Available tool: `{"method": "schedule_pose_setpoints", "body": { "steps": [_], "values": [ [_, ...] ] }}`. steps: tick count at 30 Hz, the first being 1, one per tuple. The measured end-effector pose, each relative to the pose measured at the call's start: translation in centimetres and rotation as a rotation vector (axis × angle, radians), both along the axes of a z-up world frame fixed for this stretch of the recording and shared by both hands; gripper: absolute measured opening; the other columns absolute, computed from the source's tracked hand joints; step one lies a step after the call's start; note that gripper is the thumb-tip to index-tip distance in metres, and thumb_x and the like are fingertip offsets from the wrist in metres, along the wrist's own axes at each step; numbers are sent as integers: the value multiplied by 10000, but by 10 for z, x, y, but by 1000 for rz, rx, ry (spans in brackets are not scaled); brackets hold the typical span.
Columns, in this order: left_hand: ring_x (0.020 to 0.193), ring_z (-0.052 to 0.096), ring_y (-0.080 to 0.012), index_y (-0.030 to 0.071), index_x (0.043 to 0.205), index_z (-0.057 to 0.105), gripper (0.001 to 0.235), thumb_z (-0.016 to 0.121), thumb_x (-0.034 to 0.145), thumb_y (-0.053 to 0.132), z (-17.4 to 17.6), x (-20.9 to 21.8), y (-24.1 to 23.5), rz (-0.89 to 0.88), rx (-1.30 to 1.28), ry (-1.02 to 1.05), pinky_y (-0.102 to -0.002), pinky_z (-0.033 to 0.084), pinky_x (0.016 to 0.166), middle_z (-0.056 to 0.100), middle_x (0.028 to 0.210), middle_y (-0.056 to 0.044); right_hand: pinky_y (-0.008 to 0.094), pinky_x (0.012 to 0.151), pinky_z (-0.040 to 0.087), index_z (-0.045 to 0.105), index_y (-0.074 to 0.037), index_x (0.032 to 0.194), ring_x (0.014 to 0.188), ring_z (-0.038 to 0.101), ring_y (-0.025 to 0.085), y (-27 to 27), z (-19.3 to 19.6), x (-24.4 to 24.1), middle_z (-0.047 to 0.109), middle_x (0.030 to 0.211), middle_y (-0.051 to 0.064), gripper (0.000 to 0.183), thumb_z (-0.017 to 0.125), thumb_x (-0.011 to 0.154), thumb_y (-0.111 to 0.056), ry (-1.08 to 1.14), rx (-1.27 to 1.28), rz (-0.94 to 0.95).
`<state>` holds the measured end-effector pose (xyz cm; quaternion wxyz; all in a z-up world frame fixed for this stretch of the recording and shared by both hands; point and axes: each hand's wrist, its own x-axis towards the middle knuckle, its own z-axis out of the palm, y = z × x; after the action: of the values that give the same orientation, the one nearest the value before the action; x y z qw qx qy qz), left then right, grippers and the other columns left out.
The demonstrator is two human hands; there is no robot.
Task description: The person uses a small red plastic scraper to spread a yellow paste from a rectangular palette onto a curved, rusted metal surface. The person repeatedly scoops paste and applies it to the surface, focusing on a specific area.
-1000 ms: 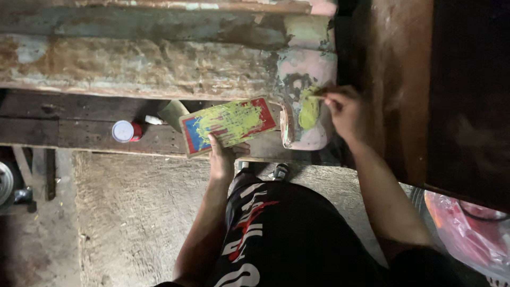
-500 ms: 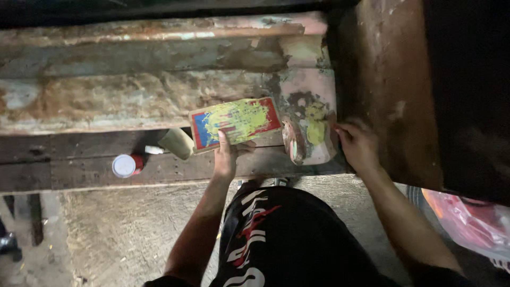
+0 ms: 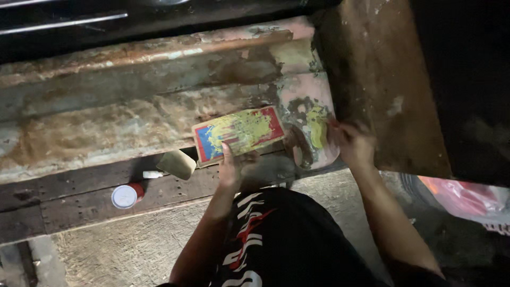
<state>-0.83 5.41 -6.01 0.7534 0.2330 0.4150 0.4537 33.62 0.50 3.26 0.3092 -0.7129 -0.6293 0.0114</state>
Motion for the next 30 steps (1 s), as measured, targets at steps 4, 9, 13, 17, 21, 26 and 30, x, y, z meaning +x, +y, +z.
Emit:
{"method": "schedule_pose_setpoints", "body": {
  "steps": [4, 9, 13, 17, 21, 26, 30],
  "values": [
    [910, 713, -328, -25, 1265, 585, 853, 357, 980, 747, -5, -6, 9, -47, 22, -38, -474, 586, 811, 712, 1021, -200, 397, 770, 607, 791, -106, 1078, 907, 740, 312, -5, -1, -14, 749, 1115, 138, 184, 740, 904, -70, -69, -139, 122],
    [891, 710, -334, -37, 1261, 597, 855, 358, 996, 740, -12, -18, 11, -75, 43, 29, -475, 587, 810, 718, 998, -212, 388, 798, 614, 767, -84, 1066, 938, 746, 291, -37, 6, -15, 734, 1163, 114, 152, 718, 922, -81, -87, -153, 142],
    [902, 717, -307, -15, 1264, 601, 839, 327, 983, 727, -16, -24, 10, -69, -14, 8, -466, 600, 814, 721, 1018, -181, 396, 734, 589, 789, -100, 1151, 905, 739, 288, -25, 2, -6, 738, 1155, 103, 164, 752, 992, -106, -2, -123, -16],
    [900, 710, -309, -11, 1278, 599, 829, 336, 1001, 725, -11, -23, 8, -64, 8, -9, -480, 587, 804, 720, 1016, -182, 397, 721, 595, 783, -84, 1083, 855, 730, 302, -7, -10, -9, 713, 1197, 158, 156, 787, 932, -122, 44, -103, -38],
    [917, 717, -329, -30, 1273, 593, 841, 350, 1002, 729, 3, -11, 1, 31, 58, 49, -524, 585, 825, 722, 1033, -186, 388, 837, 604, 792, -93, 1081, 1005, 733, 322, -20, -8, -5, 724, 1188, 114, 201, 740, 887, -99, -63, -16, 192],
    [883, 722, -315, 31, 1318, 569, 899, 264, 935, 784, 26, -3, -13, 32, 29, 108, -489, 610, 837, 723, 985, -193, 347, 835, 608, 778, -58, 1059, 1016, 731, 277, -40, -8, 12, 721, 1214, 140, 130, 704, 954, -74, 75, -194, 154],
    [872, 757, -318, 17, 1269, 586, 964, 255, 870, 830, 32, 6, -22, 101, 9, 242, -489, 650, 809, 747, 950, -207, 347, 905, 616, 774, -68, 994, 1110, 689, 318, -20, -24, 15, 669, 1247, 154, 94, 727, 913, -79, 364, 16, 65]
  ]
}}
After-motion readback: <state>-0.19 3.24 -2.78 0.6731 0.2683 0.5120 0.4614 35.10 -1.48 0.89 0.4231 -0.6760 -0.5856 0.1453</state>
